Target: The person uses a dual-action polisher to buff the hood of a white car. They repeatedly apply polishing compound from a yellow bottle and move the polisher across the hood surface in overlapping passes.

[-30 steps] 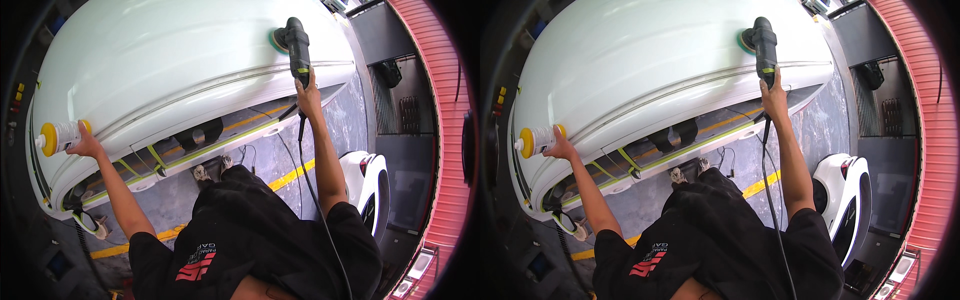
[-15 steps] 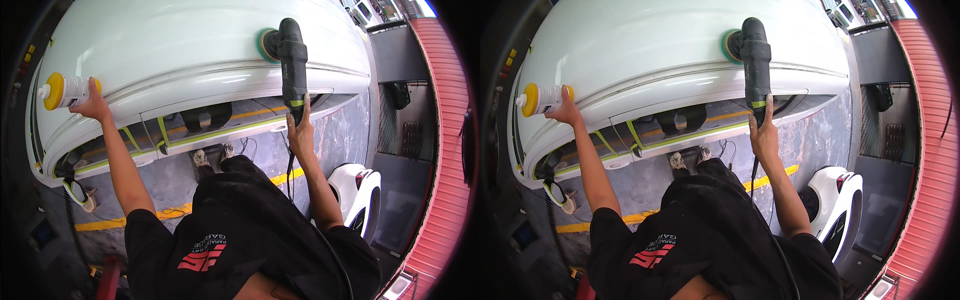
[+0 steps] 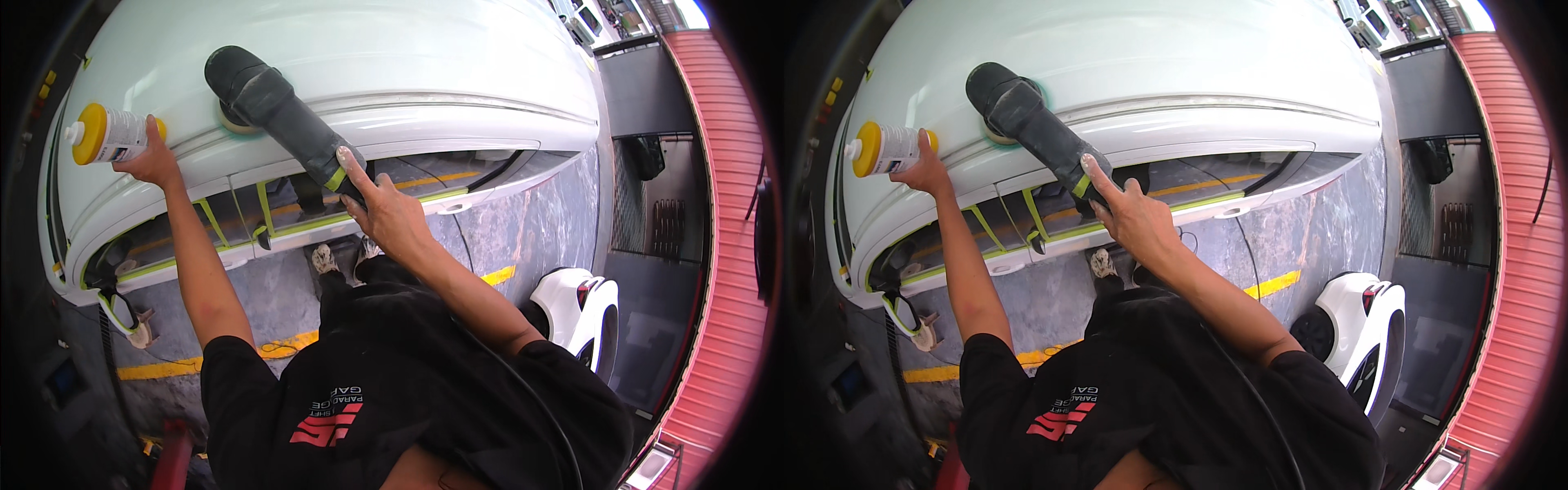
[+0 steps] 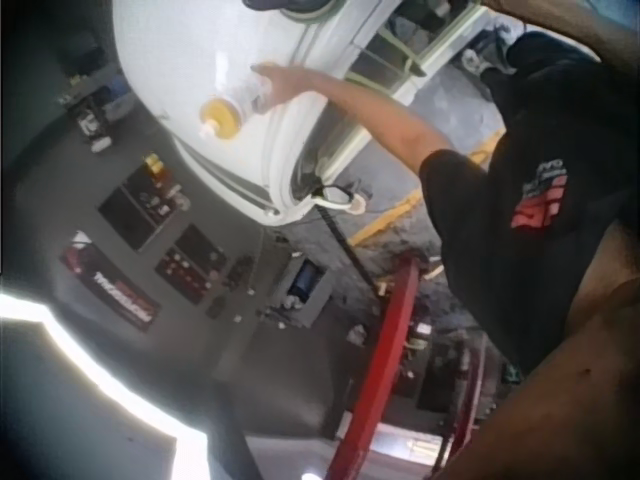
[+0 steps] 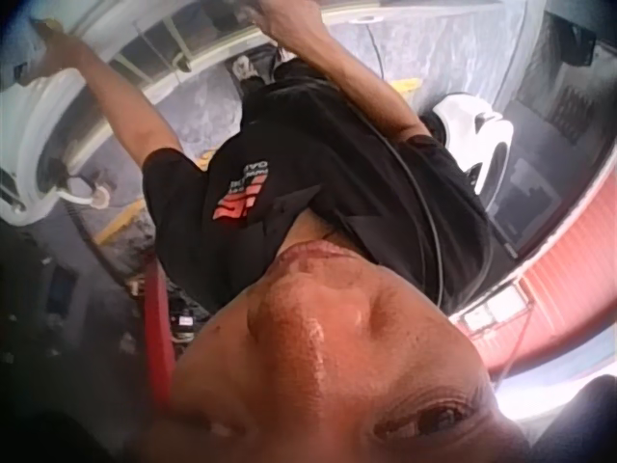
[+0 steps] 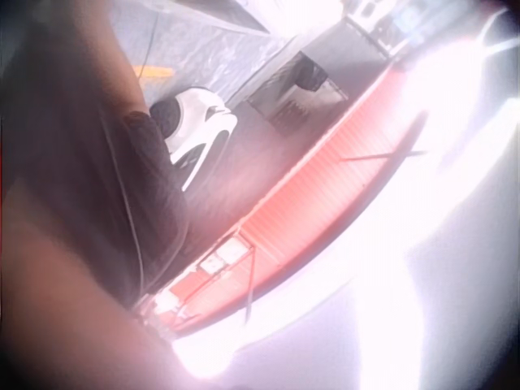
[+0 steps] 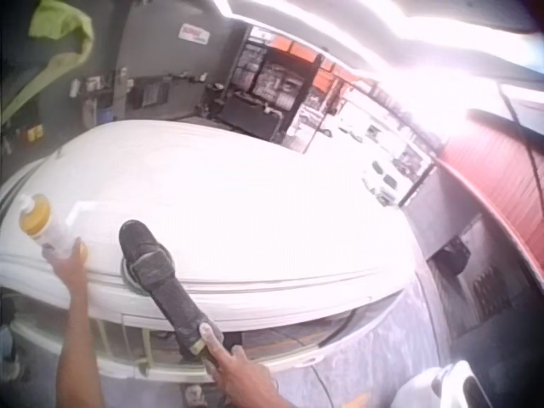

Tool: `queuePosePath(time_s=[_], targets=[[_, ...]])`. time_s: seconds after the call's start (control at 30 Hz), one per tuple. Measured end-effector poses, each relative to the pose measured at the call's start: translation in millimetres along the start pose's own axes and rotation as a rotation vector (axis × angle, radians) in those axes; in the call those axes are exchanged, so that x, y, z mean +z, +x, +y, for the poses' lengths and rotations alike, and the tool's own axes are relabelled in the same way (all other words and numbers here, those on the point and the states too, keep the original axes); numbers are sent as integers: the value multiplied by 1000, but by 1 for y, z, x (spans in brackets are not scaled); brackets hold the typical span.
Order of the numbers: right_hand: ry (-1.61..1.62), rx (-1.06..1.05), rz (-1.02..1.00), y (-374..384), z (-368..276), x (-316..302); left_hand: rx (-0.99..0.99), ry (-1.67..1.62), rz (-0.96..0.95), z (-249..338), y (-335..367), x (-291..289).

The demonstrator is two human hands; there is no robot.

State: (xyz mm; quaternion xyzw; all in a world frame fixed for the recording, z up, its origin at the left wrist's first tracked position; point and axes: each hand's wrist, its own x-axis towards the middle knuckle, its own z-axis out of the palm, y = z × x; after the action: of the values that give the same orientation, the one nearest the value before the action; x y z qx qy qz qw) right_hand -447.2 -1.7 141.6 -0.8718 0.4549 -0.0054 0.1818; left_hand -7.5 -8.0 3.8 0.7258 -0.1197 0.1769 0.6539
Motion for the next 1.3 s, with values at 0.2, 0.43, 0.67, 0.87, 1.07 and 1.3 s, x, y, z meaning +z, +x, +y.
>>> queuePosePath(time_s=[0.2,0.43,0.67,0.87,1.07,1.3], targets=[[28,75,48,-5,32,-16,-16,111,5,-32,11,-3],[106,266,214,-38,106,-31,-17,135,-20,-44,15,-6],[150,433,337,-64,178,-37,18,104,-18,-59,21,-8],[269,578,439,-54,240,-60,-18,95,-22,-42,14,-6],[294,573,491,-29,249,-84,4,56,-21,-42,12,-5],[98,407,454,-68,199,-17,-11,71,-8,-47,12,-4]])
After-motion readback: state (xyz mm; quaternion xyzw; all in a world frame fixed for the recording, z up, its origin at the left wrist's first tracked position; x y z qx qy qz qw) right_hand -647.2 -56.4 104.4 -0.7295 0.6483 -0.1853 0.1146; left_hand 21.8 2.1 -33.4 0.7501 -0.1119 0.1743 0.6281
